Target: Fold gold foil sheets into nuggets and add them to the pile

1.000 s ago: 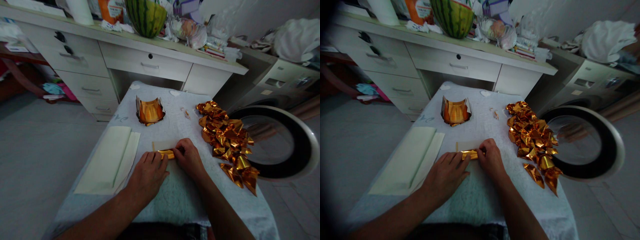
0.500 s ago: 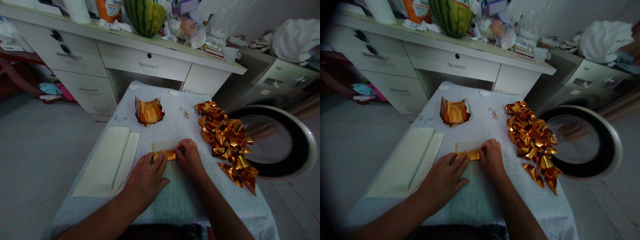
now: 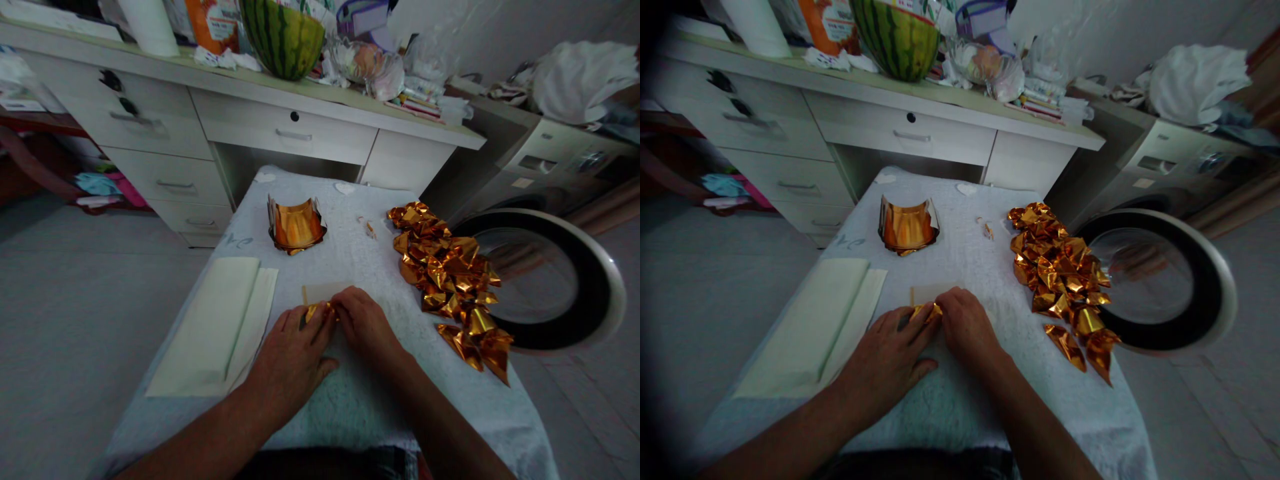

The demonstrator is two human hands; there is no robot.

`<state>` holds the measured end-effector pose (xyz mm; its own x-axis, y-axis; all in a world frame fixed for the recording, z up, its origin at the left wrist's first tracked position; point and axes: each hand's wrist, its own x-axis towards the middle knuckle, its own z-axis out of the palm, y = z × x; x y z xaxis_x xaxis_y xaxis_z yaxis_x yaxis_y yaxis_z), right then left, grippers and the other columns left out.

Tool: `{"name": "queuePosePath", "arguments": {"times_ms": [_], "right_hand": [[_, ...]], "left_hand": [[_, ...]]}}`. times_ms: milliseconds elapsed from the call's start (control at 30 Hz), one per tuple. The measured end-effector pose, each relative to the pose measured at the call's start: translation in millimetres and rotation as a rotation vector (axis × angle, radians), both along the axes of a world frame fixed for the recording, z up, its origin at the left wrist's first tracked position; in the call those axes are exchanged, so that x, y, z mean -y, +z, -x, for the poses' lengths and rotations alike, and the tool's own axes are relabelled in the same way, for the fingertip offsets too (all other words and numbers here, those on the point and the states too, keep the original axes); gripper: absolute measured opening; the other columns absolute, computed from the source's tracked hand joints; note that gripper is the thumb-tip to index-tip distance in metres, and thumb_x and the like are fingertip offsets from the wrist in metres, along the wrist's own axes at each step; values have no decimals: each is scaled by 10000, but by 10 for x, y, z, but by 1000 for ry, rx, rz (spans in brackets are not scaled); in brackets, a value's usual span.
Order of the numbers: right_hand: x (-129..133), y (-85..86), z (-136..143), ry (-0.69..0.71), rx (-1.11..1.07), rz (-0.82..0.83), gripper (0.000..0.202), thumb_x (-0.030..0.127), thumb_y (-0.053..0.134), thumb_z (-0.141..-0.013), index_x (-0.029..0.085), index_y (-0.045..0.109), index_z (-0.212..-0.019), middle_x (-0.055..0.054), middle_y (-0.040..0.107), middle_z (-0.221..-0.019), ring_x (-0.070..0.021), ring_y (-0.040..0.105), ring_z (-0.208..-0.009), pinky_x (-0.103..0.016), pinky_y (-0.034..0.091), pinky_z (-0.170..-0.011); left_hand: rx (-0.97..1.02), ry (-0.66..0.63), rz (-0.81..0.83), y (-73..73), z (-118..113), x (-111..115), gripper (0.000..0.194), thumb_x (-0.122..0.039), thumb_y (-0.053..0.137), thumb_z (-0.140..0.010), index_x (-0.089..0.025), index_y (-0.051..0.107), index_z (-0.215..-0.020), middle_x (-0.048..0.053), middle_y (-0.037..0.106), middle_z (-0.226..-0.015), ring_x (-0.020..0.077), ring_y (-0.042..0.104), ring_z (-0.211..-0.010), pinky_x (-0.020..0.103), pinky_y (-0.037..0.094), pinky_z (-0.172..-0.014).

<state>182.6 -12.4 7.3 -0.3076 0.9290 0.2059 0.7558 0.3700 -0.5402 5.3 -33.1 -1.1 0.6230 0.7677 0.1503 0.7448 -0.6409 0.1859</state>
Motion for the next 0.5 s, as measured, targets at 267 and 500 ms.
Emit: {"name": "queuePosePath", "arguments": {"times_ms": [267,500], "right_hand": [[-57,14,36,-64,101,140,166,74,507,-900,171,642,-894,-45,592,-899,-164,549,-859,-280,445,-790],[-83,31,78,-89,140,159,188,26,500,-855,162,629,-865,-45,589,-874,-162,545,-836,-273,424,-774]], "left_hand": [[-22,4,-13,-18,42,27,626,-433,689,-824,-183,514,-1370,73,506,-1460,312,494,-1232,467,450,-1013],[-50,12,-63,-55,178,87,605,-503,585,-877,-140,525,-1357,118,505,-1457,285,475,-1324,462,399,-1069]]}}
